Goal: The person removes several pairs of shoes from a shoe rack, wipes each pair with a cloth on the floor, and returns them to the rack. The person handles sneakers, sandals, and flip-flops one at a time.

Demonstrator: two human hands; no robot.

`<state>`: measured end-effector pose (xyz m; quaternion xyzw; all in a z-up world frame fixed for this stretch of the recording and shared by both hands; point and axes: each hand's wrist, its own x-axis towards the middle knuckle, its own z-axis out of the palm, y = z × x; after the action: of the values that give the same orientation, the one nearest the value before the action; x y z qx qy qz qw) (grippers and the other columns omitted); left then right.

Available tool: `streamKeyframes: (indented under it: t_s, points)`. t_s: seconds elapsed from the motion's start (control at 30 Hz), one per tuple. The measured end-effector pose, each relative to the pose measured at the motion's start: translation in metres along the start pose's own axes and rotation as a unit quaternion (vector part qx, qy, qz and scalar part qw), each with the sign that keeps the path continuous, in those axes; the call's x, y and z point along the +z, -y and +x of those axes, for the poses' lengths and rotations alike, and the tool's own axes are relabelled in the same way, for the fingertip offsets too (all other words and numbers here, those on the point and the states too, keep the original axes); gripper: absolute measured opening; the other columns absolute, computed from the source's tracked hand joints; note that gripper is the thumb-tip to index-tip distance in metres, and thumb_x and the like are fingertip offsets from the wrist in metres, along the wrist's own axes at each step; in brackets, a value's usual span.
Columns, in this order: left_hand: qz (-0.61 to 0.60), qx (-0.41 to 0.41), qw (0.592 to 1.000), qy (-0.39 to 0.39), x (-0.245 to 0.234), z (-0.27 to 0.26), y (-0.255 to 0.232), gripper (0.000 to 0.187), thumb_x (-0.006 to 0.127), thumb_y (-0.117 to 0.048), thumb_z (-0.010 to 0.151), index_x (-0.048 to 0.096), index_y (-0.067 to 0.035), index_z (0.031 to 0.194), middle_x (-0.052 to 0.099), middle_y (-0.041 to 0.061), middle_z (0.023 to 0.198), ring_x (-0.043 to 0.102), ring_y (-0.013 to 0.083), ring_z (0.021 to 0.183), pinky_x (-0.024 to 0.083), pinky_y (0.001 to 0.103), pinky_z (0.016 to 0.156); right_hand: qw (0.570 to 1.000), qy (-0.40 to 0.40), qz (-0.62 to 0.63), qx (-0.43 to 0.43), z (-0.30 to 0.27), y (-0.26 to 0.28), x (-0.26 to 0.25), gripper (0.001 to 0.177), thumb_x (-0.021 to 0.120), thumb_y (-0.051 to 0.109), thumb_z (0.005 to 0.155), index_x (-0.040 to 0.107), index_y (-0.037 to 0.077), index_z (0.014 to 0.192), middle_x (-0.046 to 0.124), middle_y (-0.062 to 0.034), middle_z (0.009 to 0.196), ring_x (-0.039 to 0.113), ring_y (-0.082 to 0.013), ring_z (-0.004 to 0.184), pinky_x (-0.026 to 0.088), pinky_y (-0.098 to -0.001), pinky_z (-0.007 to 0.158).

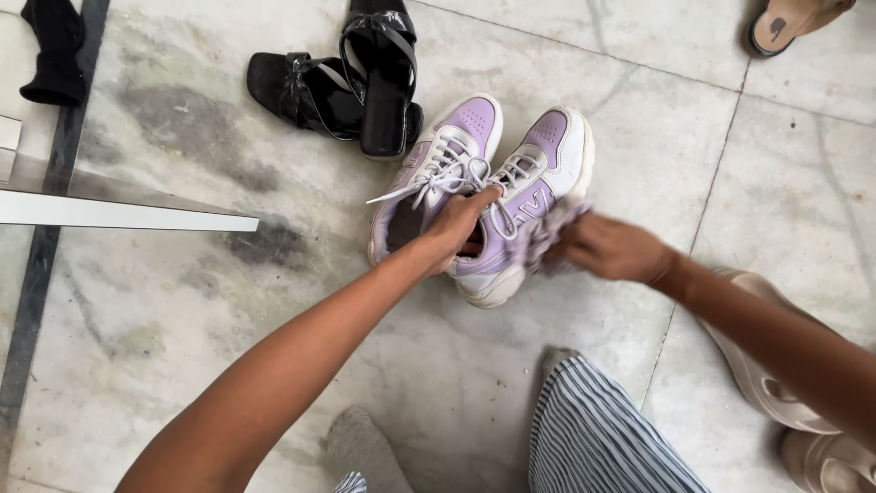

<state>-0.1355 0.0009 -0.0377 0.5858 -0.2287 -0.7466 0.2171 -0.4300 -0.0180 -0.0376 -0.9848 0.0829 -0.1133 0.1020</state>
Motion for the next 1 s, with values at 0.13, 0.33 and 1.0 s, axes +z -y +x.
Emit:
streamKeyframes:
  t_s: [0.13, 0.33, 1.0]
  points:
    - [-0.007, 0.011, 1.000, -0.021, 0.004, -0.003, 0.000, 0.063, 0.059, -0.054, 0.087, 0.069, 0.003, 0.112, 0.075, 0.017, 0.102, 0.074, 0.0270, 0.089, 0.061, 0.040, 0.080, 0.929, -0.010, 0.110, 0.353, -0.013, -0.031, -0.028, 0.041, 0.070, -0.006, 0.083, 0.063, 0.000, 0.123, 0.064, -0.0201, 0.117, 0.065, -0.0312, 0.101, 0.056, -0.0417, 0.085]
    - [0.330, 0.242, 0.907, -0.104, 0.032, -0.038, 0.005, 0.059, 0.063, -0.055, 0.089, 0.066, 0.003, 0.076, 0.067, 0.021, 0.070, 0.065, 0.0313, 0.065, 0.050, 0.048, 0.065, 0.818, -0.309, 0.147, 0.463, -0.027, -0.052, -0.084, 0.039, 0.055, -0.018, 0.106, 0.049, -0.004, 0.142, 0.053, -0.0191, 0.137, 0.061, -0.0252, 0.122, 0.059, -0.0362, 0.105]
    - [0.516, 0.315, 0.794, 0.065, 0.056, -0.069, 0.066, 0.035, 0.062, -0.040, 0.091, 0.076, -0.009, 0.101, 0.075, 0.014, 0.096, 0.072, 0.0343, 0.090, 0.058, 0.050, 0.077, 0.947, 0.044, 0.202, 0.246, 0.147, 0.051, -0.049, 0.036, 0.079, 0.027, 0.084, 0.073, 0.015, 0.117, 0.069, -0.0079, 0.104, 0.071, -0.0284, 0.078, 0.057, -0.0435, 0.069]
